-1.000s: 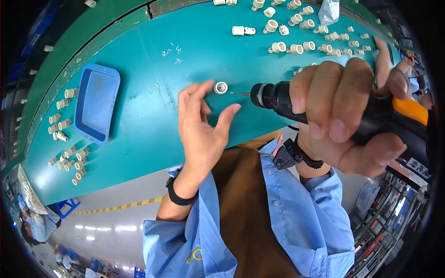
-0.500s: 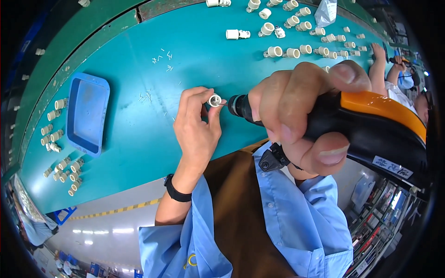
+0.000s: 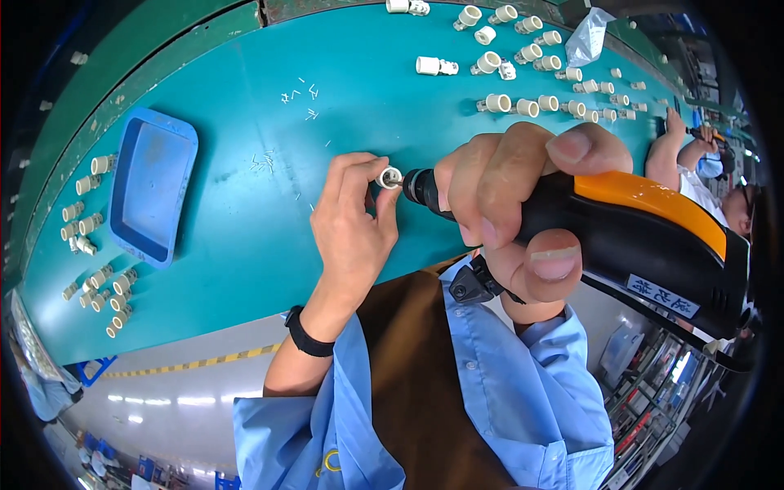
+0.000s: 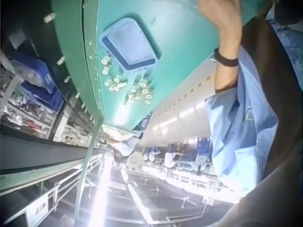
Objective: Assemble small plastic components by inserting screws using an electric screwdriver at a factory workbench.
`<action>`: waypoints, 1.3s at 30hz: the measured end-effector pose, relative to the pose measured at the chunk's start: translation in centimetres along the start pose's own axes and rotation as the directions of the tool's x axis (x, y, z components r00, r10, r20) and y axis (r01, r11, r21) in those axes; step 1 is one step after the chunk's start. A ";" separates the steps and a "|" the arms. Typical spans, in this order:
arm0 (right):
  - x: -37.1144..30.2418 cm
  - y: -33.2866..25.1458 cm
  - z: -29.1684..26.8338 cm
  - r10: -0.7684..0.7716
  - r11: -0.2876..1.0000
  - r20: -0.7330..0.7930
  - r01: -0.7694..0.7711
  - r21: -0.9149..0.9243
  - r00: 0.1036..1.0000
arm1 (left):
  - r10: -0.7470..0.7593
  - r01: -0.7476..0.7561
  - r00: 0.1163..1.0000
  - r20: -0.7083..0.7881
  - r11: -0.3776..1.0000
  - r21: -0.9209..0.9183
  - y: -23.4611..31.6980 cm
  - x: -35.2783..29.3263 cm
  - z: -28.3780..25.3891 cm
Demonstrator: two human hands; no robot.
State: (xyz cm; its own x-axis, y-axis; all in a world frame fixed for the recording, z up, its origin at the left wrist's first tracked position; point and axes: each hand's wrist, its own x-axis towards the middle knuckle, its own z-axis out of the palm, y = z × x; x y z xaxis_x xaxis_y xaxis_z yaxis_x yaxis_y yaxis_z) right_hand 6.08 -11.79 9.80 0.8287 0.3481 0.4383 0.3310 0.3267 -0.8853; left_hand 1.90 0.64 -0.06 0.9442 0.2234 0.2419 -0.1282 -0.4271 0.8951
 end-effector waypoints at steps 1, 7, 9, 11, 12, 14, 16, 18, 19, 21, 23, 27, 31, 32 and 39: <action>0.0 0.1 0.1 -0.001 1.000 0.002 0.000 0.008 1.000 | -0.004 0.004 1.000 0.001 1.000 -0.002 0.0 0.0 0.0; 0.2 0.4 1.1 0.015 1.000 -0.026 -0.014 0.018 1.000 | -0.043 0.043 0.999 0.031 0.999 -0.011 0.3 -0.1 -0.2; 0.4 0.8 1.4 0.020 1.000 -0.035 -0.019 0.016 0.999 | -0.045 0.046 0.999 0.028 0.998 -0.035 -0.1 0.0 -0.1; 0.3 1.5 1.6 0.011 1.000 -0.065 -0.012 -0.016 0.998 | -0.046 0.047 0.999 0.023 0.998 -0.046 -0.5 0.1 0.0; 0.2 1.0 1.7 -0.020 0.999 -0.079 0.017 -0.034 0.997 | -0.024 0.025 1.000 0.014 0.999 -0.047 0.1 0.1 -0.1; 0.3 0.9 1.8 -0.052 0.998 -0.073 0.048 -0.051 0.996 | 0.008 -0.008 1.000 -0.002 0.999 -0.050 0.3 0.2 -0.1; 0.8 1.4 1.7 -0.074 0.994 -0.073 0.068 -0.085 0.995 | 0.017 -0.017 1.000 -0.001 1.000 -0.024 0.0 0.2 0.1; 0.7 0.6 1.2 -0.076 0.996 -0.055 0.073 -0.047 0.996 | 0.017 -0.017 1.000 -0.003 0.999 0.036 -0.2 0.5 -0.2; 0.6 -0.7 1.2 -0.135 0.987 -0.120 0.144 0.070 0.984 | 0.042 -0.041 0.999 -0.020 0.998 0.041 0.0 0.4 -0.1; 0.8 -3.1 0.7 -0.214 0.951 -0.176 0.246 0.187 0.961 | -0.008 0.007 1.000 0.009 1.000 0.026 0.7 0.4 -0.1; 0.6 -4.9 -0.3 -0.306 0.916 -0.242 0.354 0.189 0.921 | -0.005 0.005 1.000 0.013 1.000 0.031 1.5 0.3 -0.8; -1.8 -5.6 -2.6 -0.197 0.959 -0.242 0.238 0.153 0.950 | -0.107 0.129 0.974 0.200 0.987 -0.099 2.8 0.0 -3.5; -3.7 -4.5 -5.3 -0.238 0.960 -0.119 0.252 0.122 0.964 | -0.217 0.357 0.913 0.346 0.835 -0.418 8.4 2.9 -9.5; -4.2 -4.2 -5.8 -0.203 0.960 -0.153 0.227 0.165 0.967 | -0.154 0.261 0.937 0.315 0.905 -0.336 9.3 4.7 -10.5; -5.9 -3.2 -6.8 -0.106 0.930 -0.275 0.193 0.314 0.956 | -0.191 0.140 0.961 0.201 0.961 0.240 1.6 25.8 -5.8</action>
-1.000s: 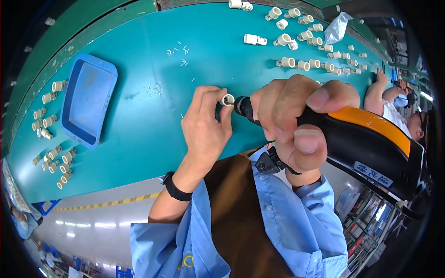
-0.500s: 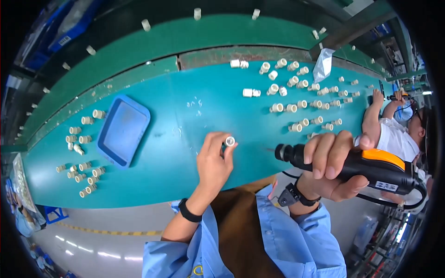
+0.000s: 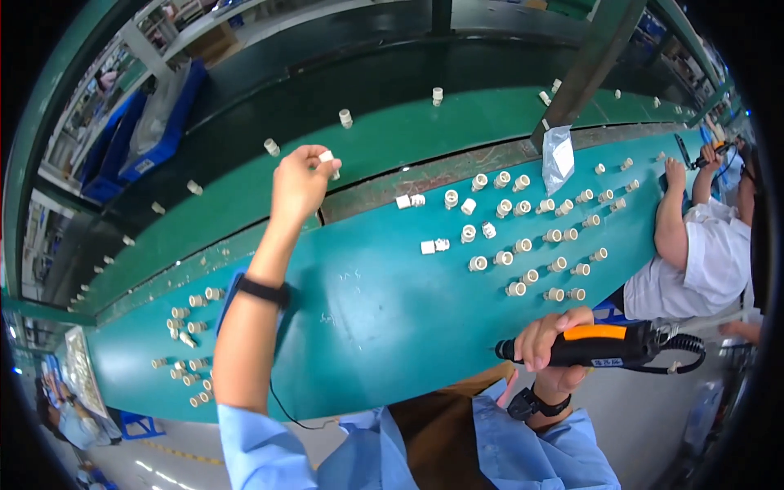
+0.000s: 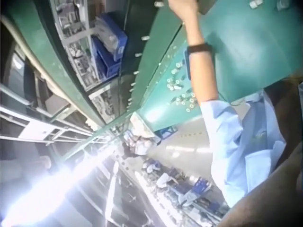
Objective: Assemble small plastic components by inserting screws using an electric screwdriver at a factory workbench.
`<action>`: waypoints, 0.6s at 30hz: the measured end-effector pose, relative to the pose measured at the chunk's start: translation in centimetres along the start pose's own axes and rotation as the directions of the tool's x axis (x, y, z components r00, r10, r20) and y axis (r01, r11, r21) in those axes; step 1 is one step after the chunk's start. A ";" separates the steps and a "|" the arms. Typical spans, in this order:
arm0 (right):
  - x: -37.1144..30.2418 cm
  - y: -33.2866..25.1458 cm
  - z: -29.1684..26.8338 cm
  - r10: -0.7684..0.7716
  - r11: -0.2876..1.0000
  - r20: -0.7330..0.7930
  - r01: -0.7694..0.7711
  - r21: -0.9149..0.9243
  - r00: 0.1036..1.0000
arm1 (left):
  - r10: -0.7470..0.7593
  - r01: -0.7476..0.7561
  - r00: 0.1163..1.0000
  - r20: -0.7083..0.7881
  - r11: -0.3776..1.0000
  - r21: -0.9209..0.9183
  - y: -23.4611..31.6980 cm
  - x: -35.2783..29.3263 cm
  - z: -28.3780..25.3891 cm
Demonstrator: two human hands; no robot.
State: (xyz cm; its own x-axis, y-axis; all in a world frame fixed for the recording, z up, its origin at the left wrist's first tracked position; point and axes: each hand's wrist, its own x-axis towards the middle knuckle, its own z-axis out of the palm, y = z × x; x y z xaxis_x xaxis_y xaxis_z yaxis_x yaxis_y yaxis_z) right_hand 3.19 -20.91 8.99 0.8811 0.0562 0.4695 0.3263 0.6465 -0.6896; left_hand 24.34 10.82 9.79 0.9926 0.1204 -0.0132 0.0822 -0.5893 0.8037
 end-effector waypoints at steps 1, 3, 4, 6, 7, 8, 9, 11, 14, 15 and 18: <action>-0.1 0.0 0.0 0.003 1.000 0.008 -0.003 -0.013 1.000 | -0.028 0.032 0.999 -0.041 0.996 0.078 -1.6 2.7 1.0; -0.1 -0.1 0.0 0.009 0.998 -0.008 -0.009 -0.070 1.000 | -0.044 0.051 0.998 -0.052 0.987 0.153 -3.4 5.9 3.2; 0.2 -0.3 -0.1 0.004 0.997 -0.021 -0.006 -0.074 1.000 | 0.012 0.031 0.987 -0.158 0.963 0.268 -4.0 6.5 4.3; 0.2 0.2 -1.4 -0.006 0.998 0.006 0.006 -0.060 1.000 | 0.175 0.021 0.922 -0.344 0.868 0.496 -4.0 7.7 6.3; 0.3 0.5 -1.8 -0.008 0.998 0.020 0.009 -0.055 1.000 | 0.181 0.011 0.925 -0.334 0.865 0.501 -4.0 8.6 6.8; 0.5 0.6 -2.1 -0.015 0.998 0.002 0.015 -0.063 1.000 | 0.243 -0.042 0.908 -0.341 0.864 0.502 -3.1 9.2 7.2; 0.7 0.8 -2.3 -0.018 0.998 -0.016 0.017 -0.062 1.000 | 0.302 -0.096 0.888 -0.348 0.860 0.501 -2.2 9.8 7.5; 1.3 1.0 -2.4 -0.016 0.998 -0.034 0.014 -0.056 0.999 | 0.355 -0.148 0.865 -0.355 0.856 0.495 -1.7 11.2 8.1; 1.8 1.2 -2.8 -0.024 0.997 0.005 0.025 -0.068 1.000 | 0.176 -0.099 0.952 -0.251 0.951 0.292 -1.2 14.1 9.6; 1.8 1.1 -2.9 -0.031 0.997 0.032 0.033 -0.071 0.999 | 0.183 -0.111 0.954 -0.237 0.952 0.287 -1.3 14.8 10.0; 1.4 0.8 -2.3 -0.034 0.996 -0.027 0.031 -0.084 0.999 | 0.030 -0.019 0.981 -0.190 0.998 0.059 -2.3 16.2 10.8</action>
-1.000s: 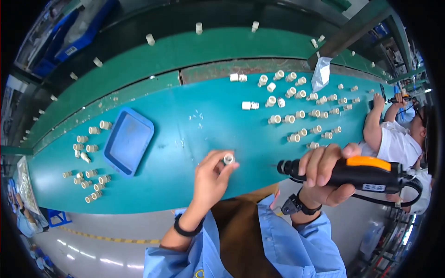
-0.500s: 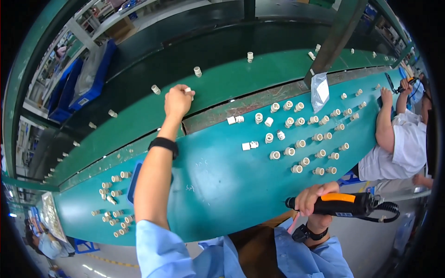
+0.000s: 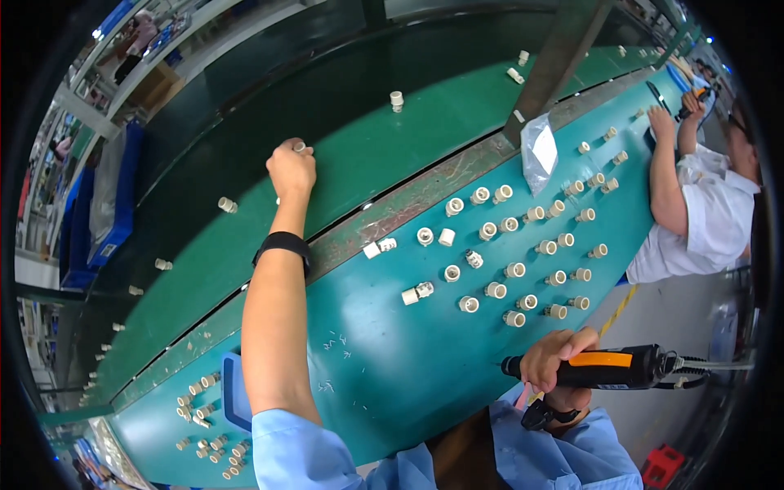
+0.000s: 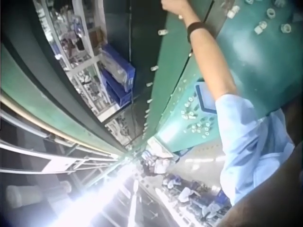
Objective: Assemble small plastic components by inserting screws using an electric screwdriver at a factory workbench.
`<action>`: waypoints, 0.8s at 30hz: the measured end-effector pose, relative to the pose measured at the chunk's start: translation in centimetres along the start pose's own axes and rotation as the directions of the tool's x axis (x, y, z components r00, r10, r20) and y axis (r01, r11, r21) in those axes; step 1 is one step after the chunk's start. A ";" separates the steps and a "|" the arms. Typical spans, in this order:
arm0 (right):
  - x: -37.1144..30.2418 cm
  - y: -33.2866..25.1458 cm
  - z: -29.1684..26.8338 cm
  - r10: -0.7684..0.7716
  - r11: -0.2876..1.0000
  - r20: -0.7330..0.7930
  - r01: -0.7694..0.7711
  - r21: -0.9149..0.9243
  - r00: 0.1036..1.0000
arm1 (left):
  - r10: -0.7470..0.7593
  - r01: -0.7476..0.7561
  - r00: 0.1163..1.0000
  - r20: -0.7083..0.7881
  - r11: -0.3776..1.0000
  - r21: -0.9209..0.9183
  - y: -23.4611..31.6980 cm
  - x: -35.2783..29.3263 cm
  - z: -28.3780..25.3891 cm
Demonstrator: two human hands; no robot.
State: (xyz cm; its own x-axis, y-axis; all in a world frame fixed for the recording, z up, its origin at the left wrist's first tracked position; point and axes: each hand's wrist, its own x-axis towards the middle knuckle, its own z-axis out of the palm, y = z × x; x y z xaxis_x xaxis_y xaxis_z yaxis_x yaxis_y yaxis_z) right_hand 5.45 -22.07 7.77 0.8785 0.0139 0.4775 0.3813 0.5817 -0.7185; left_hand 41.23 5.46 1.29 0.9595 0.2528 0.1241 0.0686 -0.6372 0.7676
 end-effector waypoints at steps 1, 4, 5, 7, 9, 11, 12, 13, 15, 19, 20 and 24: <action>-0.3 -0.2 0.3 0.002 1.000 -0.022 -0.002 0.002 1.000 | 0.010 -0.010 1.000 0.009 1.000 -0.003 -0.1 -0.1 0.3; -0.5 -0.8 1.2 0.015 1.000 -0.053 -0.015 -0.013 0.999 | -0.043 0.040 0.999 -0.029 0.993 -0.107 -0.2 -0.9 -0.4; -0.6 -0.9 1.3 0.031 0.999 -0.066 -0.032 -0.013 0.997 | -0.043 0.040 0.999 -0.026 0.993 -0.108 0.3 -1.5 -0.9; -0.7 -1.0 1.5 0.032 0.999 -0.075 -0.032 -0.005 0.997 | -0.009 0.025 0.998 0.054 0.956 -0.294 2.8 -3.9 -3.7; -0.1 -0.9 2.0 0.012 0.999 -0.077 -0.015 -0.039 0.997 | 0.140 -0.069 0.981 0.132 0.894 -0.443 5.6 -7.9 -7.5; 0.3 -0.8 2.2 -0.018 0.993 -0.071 0.009 -0.116 0.997 | 0.266 -0.142 0.935 0.232 0.885 -0.443 9.5 -15.1 -10.7; 1.1 -1.0 2.6 -0.021 0.991 -0.027 0.017 -0.129 0.999 | 0.276 -0.114 0.913 0.301 0.879 -0.462 9.7 -19.0 -12.8; 1.4 -1.3 3.1 0.028 0.994 -0.030 -0.031 -0.108 0.999 | 0.286 -0.081 0.885 0.367 0.872 -0.483 9.3 -23.2 -14.6; 2.3 -1.6 4.1 0.052 0.987 0.092 -0.038 -0.155 0.994 | 0.374 -0.251 0.848 0.376 0.907 -0.338 5.9 -30.7 -16.0; 4.0 -0.1 5.7 0.052 0.989 0.323 -0.004 -0.147 0.945 | 0.174 -0.097 0.967 0.185 0.927 -0.363 1.4 -39.5 -12.8; 4.2 0.4 6.4 0.071 0.989 0.332 -0.023 -0.146 0.941 | 0.127 -0.086 0.988 0.090 0.929 -0.359 0.7 -40.6 -11.8; 4.4 3.5 9.9 0.027 0.999 0.340 -0.019 -0.028 0.940 | 0.136 -0.123 0.991 0.011 0.924 -0.361 -0.9 -40.8 -8.4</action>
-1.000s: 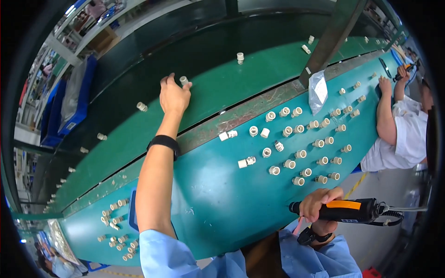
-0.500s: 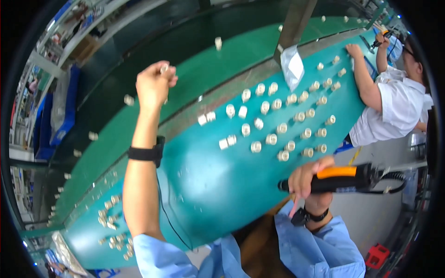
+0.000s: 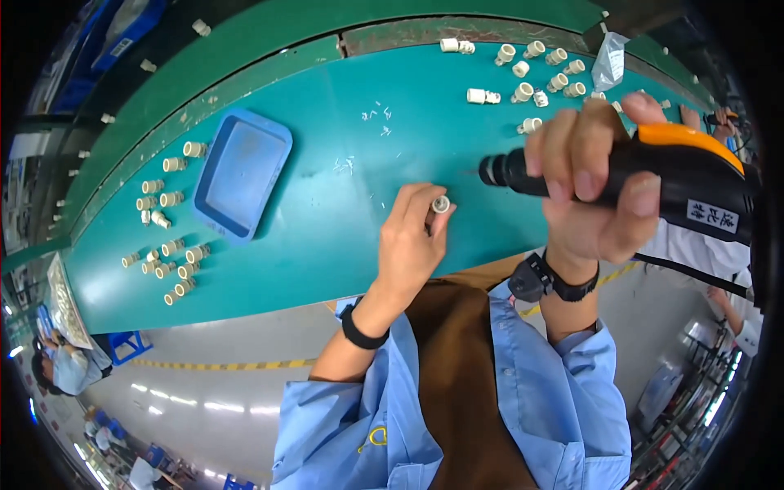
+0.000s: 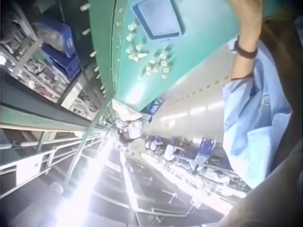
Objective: Assemble small plastic components by inserting screws using an electric screwdriver at a factory workbench.
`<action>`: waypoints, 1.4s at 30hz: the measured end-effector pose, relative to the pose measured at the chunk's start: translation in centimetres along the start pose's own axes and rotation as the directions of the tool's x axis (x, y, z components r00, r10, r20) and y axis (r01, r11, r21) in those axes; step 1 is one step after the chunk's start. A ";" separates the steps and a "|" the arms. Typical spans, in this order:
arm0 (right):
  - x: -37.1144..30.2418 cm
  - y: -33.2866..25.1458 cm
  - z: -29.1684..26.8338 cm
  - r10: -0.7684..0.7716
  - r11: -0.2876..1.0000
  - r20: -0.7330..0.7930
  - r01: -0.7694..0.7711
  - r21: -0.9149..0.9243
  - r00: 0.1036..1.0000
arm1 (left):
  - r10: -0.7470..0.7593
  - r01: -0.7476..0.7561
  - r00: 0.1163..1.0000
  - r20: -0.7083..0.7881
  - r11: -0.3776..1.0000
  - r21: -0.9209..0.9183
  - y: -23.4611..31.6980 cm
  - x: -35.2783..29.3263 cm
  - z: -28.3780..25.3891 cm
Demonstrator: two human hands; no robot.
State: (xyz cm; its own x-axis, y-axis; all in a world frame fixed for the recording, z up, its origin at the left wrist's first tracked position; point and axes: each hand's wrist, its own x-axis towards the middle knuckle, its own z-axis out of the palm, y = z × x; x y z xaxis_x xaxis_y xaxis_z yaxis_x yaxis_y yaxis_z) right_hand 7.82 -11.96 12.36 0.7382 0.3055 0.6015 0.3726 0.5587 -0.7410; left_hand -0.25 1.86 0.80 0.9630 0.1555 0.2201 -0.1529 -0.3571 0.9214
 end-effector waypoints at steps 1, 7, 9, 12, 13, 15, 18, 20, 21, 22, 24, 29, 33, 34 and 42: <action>0.1 0.7 0.6 -0.016 0.998 -0.012 0.015 -0.058 1.000 | -0.004 0.004 1.000 -0.006 1.000 -0.008 -0.3 -0.1 0.2; 1.1 5.9 1.6 -0.112 0.986 -0.089 0.100 -0.135 0.990 | 0.028 -0.030 0.999 -0.032 0.999 -0.045 -1.1 -0.1 0.7; 1.6 7.6 1.4 -0.096 0.981 -0.091 0.078 -0.180 0.991 | 0.032 -0.033 0.999 -0.025 0.998 -0.044 -1.1 -0.1 0.8; 1.8 9.4 1.2 -0.070 0.964 -0.099 0.042 -0.262 0.993 | 0.042 -0.042 0.999 -0.011 0.999 -0.034 -0.8 0.1 0.3; 1.7 9.8 1.1 -0.058 0.964 -0.105 0.029 -0.265 0.993 | 0.018 -0.018 1.000 0.003 0.999 -0.045 -0.5 0.2 0.1; 1.6 10.2 0.8 -0.036 0.962 -0.119 0.002 -0.273 0.992 | -0.028 0.030 0.999 0.033 0.997 -0.067 0.4 0.3 -0.4; 1.3 9.2 0.1 -0.036 0.986 -0.127 0.014 -0.164 0.991 | -0.163 0.176 0.982 0.092 0.973 -0.152 1.5 0.3 -3.7; 1.4 7.9 -0.2 -0.039 0.993 -0.136 0.024 -0.112 0.990 | -0.224 0.247 0.966 0.131 0.950 -0.189 1.8 1.1 -5.7; 1.6 7.1 -0.1 -0.058 0.995 -0.142 0.045 -0.090 0.988 | -0.165 0.174 0.983 0.082 0.976 -0.129 1.7 1.7 -6.5; 1.8 6.4 0.0 -0.077 0.995 -0.148 0.068 -0.069 0.986 | -0.100 0.102 0.994 0.039 0.993 -0.065 1.6 2.1 -6.8; 1.9 5.3 0.3 -0.101 0.994 -0.154 0.095 -0.047 0.983 | -0.071 0.071 0.997 0.009 0.996 -0.046 1.1 2.9 -5.9; 1.0 4.1 0.6 -0.074 0.996 -0.103 0.078 0.032 0.992 | 0.004 -0.004 0.993 -0.117 1.000 0.006 0.1 3.8 -3.0; 0.2 4.2 0.4 -0.061 0.997 -0.071 0.064 0.042 0.996 | 0.113 -0.112 0.979 -0.168 0.994 0.016 -1.3 3.5 -1.6; 0.1 4.3 0.2 -0.058 0.998 -0.048 0.059 0.036 0.997 | 0.163 -0.163 0.971 -0.178 0.987 0.016 -1.6 3.3 -1.3; -0.2 2.5 -1.5 -0.093 0.995 0.053 0.091 0.047 0.994 | 0.064 -0.057 0.984 -0.169 0.997 0.050 -1.9 2.9 -1.3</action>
State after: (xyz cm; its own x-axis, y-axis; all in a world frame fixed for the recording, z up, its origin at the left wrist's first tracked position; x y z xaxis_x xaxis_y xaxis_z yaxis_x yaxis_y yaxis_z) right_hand 9.46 -11.75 9.93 0.6693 0.2928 0.6829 0.4113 0.6193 -0.6687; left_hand 2.56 4.15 0.14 0.8999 0.2854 0.3298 -0.1960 -0.4108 0.8904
